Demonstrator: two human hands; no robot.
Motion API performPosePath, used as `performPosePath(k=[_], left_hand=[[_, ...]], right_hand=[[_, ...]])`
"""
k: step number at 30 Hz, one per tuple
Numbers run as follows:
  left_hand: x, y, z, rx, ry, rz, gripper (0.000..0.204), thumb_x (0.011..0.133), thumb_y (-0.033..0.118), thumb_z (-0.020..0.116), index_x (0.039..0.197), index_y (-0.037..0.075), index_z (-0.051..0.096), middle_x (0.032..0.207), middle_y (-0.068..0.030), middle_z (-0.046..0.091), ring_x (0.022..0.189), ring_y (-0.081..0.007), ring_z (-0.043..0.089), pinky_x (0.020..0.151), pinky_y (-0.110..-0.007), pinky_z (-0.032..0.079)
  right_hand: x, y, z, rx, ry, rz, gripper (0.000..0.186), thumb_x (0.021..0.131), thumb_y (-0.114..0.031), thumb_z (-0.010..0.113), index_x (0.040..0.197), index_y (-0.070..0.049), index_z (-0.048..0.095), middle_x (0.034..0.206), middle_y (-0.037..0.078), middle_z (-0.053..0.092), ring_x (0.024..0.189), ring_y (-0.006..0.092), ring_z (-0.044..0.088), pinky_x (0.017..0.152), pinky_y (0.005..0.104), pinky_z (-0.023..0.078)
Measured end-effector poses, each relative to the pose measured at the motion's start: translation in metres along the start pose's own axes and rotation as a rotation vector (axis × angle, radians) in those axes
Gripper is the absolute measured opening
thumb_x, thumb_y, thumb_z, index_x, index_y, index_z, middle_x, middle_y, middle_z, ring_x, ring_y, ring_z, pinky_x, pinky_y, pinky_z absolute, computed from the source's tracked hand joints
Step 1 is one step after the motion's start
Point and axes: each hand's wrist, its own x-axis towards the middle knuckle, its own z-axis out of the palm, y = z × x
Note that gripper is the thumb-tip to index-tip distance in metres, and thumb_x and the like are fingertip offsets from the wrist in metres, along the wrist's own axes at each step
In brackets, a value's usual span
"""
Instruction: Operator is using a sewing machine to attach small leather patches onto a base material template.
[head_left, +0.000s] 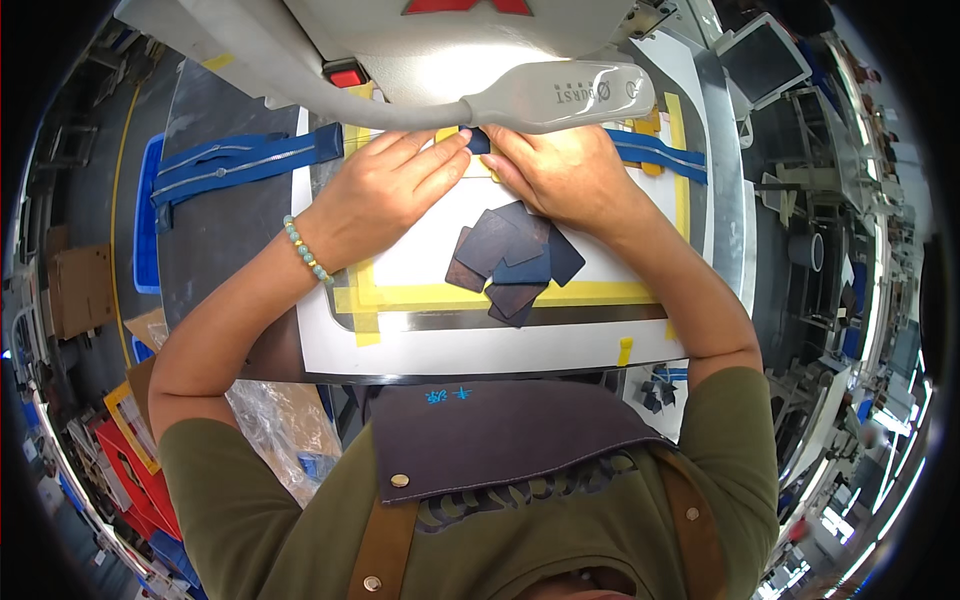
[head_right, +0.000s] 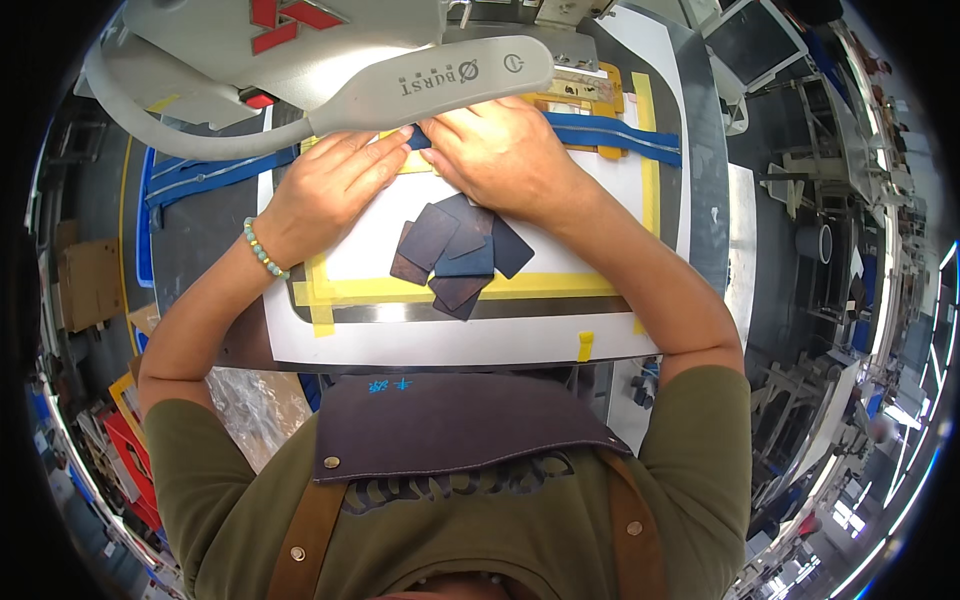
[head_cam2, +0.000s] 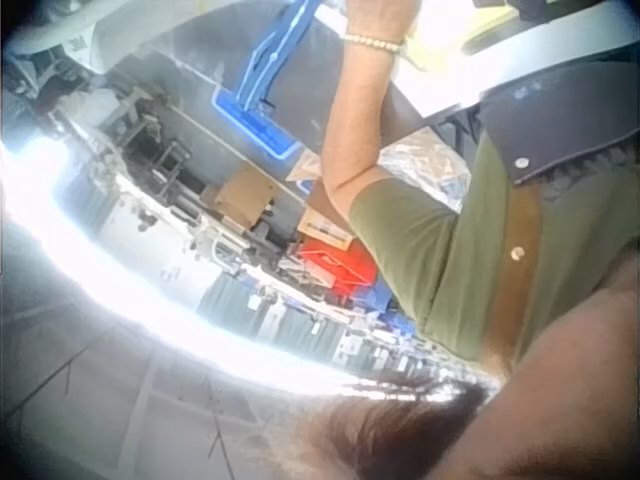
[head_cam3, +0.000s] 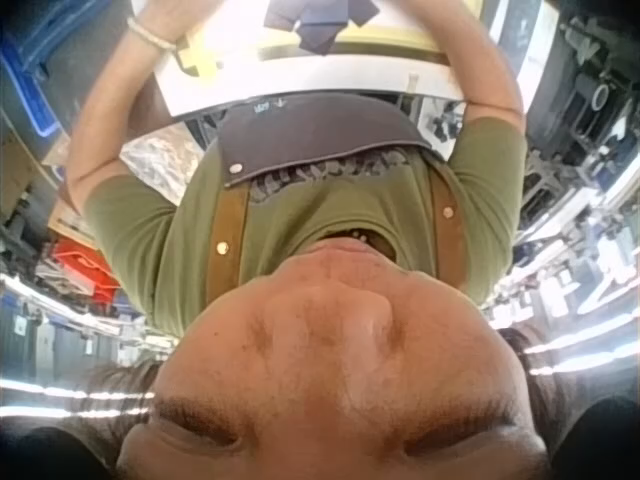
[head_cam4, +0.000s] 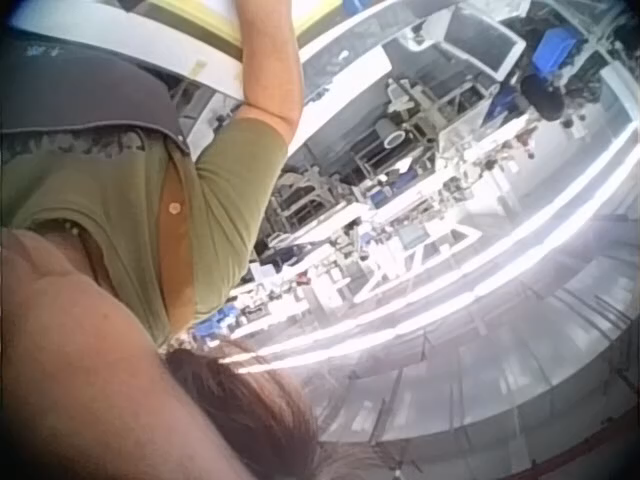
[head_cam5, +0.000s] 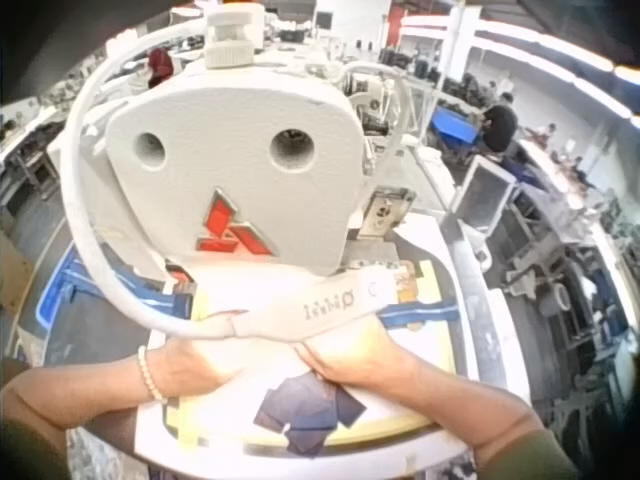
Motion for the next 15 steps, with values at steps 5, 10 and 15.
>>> performPosePath(k=[5, 10, 15], left_hand=[[0.004, 0.000, -0.003, -0.085, 0.005, -0.071, 0.037, 0.088, 0.009, 0.077, 0.124, 0.001, 0.074, 0.130, -0.0098, 0.074, 0.114, -0.0243, 0.070, 0.095, -0.039, 0.058], [0.005, -0.003, -0.008, -0.062, -0.037, -0.051, 0.036, 0.089, 0.008, 0.074, 0.124, 0.001, 0.074, 0.130, -0.0086, 0.074, 0.114, -0.0228, 0.070, 0.096, -0.036, 0.058], [0.011, -0.001, -0.010, 0.023, -0.101, 0.004, 0.037, 0.089, 0.007, 0.069, 0.125, 0.001, 0.073, 0.133, -0.0079, 0.072, 0.113, -0.0217, 0.070, 0.097, -0.035, 0.058]], right_hand=[[-0.001, -0.001, -0.003, 0.007, -0.003, 0.021, 0.031, 0.088, -0.023, 0.078, 0.114, -0.006, 0.074, 0.116, 0.007, 0.069, 0.112, 0.0267, 0.066, 0.097, 0.0416, 0.054], [-0.006, 0.012, -0.008, 0.188, -0.013, 0.110, 0.031, 0.091, -0.021, 0.076, 0.118, -0.007, 0.075, 0.116, 0.010, 0.073, 0.108, 0.0308, 0.068, 0.093, 0.0437, 0.054], [-0.017, 0.035, -0.017, 0.355, 0.026, 0.083, 0.031, 0.093, -0.019, 0.073, 0.122, -0.007, 0.075, 0.118, 0.012, 0.074, 0.109, 0.0335, 0.068, 0.094, 0.0444, 0.053]])
